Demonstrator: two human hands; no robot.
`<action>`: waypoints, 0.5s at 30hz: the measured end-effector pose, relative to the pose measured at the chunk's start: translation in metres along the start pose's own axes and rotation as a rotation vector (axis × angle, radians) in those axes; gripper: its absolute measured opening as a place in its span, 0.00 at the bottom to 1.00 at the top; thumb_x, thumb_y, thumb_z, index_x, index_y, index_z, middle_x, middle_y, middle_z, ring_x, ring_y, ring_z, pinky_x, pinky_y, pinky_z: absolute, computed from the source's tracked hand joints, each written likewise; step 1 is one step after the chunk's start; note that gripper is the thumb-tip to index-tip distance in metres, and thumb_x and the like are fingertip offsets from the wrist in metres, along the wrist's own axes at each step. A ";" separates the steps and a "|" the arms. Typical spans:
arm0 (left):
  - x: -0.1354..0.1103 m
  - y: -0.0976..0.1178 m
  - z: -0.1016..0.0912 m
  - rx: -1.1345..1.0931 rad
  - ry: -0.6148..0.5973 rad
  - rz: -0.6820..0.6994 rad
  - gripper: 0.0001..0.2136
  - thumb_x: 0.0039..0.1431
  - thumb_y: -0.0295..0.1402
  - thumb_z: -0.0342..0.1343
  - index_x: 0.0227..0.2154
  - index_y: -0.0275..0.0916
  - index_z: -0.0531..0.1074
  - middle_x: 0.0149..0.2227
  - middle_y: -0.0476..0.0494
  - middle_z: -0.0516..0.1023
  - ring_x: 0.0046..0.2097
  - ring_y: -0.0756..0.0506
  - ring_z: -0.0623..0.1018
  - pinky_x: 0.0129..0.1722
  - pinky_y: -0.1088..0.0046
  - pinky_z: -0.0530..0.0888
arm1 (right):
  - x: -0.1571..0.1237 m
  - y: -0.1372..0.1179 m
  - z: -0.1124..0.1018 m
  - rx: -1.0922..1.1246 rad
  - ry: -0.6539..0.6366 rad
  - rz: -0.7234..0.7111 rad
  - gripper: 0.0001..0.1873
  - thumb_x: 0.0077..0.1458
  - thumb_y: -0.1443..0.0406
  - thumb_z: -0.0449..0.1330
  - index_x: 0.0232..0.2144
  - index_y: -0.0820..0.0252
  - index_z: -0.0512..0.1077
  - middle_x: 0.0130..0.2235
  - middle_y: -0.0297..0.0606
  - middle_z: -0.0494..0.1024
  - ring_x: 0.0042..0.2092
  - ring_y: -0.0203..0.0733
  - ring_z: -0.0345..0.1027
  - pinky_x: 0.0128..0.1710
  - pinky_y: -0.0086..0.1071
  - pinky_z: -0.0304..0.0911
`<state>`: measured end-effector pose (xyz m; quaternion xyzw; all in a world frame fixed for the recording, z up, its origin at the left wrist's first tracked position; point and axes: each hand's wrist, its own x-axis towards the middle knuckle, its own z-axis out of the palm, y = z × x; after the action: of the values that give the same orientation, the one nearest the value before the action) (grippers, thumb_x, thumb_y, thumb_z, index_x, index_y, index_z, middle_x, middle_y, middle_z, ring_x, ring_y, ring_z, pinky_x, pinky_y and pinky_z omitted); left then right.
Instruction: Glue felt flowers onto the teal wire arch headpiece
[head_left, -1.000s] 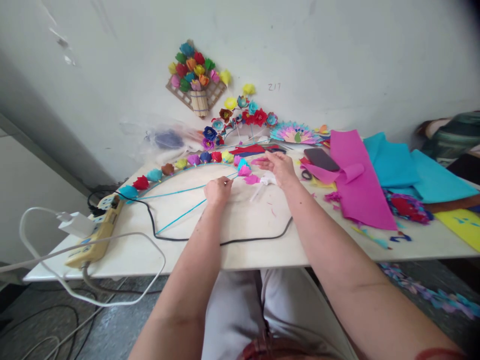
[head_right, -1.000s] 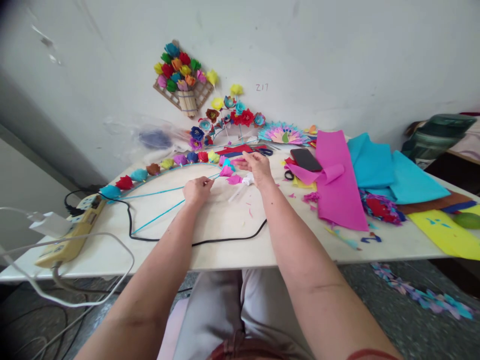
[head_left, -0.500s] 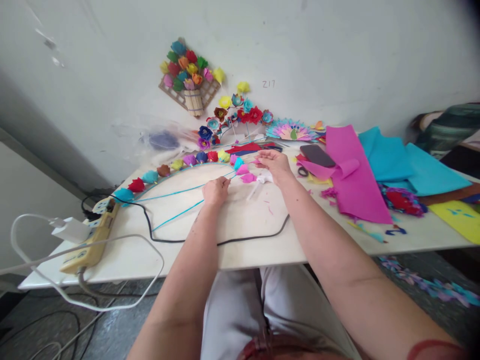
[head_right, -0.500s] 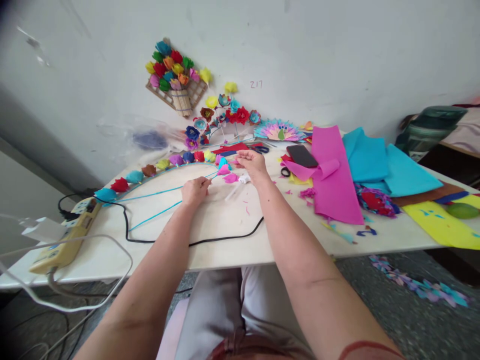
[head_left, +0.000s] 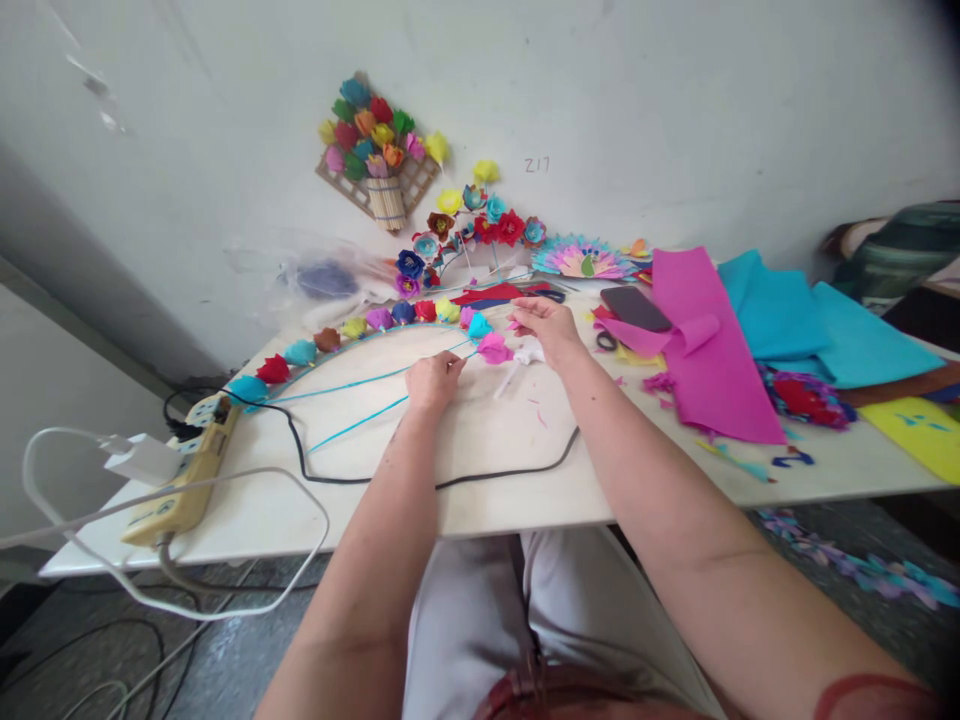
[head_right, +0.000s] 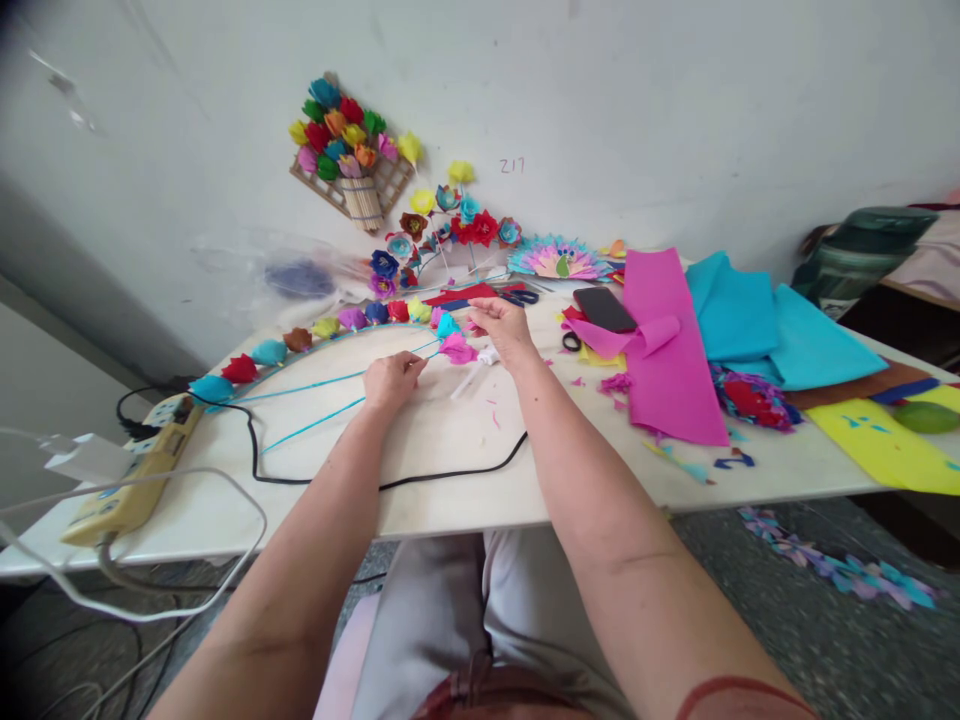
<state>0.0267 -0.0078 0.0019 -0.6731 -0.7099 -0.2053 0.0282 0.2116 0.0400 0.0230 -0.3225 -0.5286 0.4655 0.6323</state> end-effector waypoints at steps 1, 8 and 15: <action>0.000 0.000 0.000 -0.009 0.003 -0.001 0.16 0.52 0.45 0.43 0.34 0.47 0.72 0.31 0.47 0.77 0.36 0.47 0.73 0.33 0.75 0.64 | 0.000 0.001 0.001 -0.005 -0.012 -0.009 0.13 0.36 0.67 0.61 0.31 0.62 0.69 0.26 0.32 0.73 0.26 0.31 0.66 0.25 0.26 0.63; 0.000 0.002 0.001 -0.008 0.003 -0.015 0.15 0.51 0.45 0.45 0.34 0.47 0.73 0.31 0.48 0.77 0.37 0.47 0.73 0.34 0.74 0.64 | 0.001 0.006 0.004 -0.041 -0.106 -0.051 0.18 0.34 0.69 0.60 0.34 0.62 0.70 0.30 0.34 0.73 0.30 0.32 0.65 0.27 0.27 0.64; 0.001 0.002 0.003 -0.003 0.012 -0.020 0.14 0.50 0.46 0.46 0.32 0.48 0.73 0.30 0.48 0.76 0.36 0.46 0.73 0.34 0.73 0.65 | -0.003 0.007 0.009 -0.161 -0.242 -0.120 0.19 0.36 0.73 0.56 0.36 0.62 0.69 0.33 0.35 0.73 0.35 0.33 0.66 0.33 0.27 0.62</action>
<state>0.0297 -0.0056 0.0001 -0.6646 -0.7163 -0.2108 0.0295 0.2010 0.0389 0.0176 -0.2818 -0.6548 0.4185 0.5627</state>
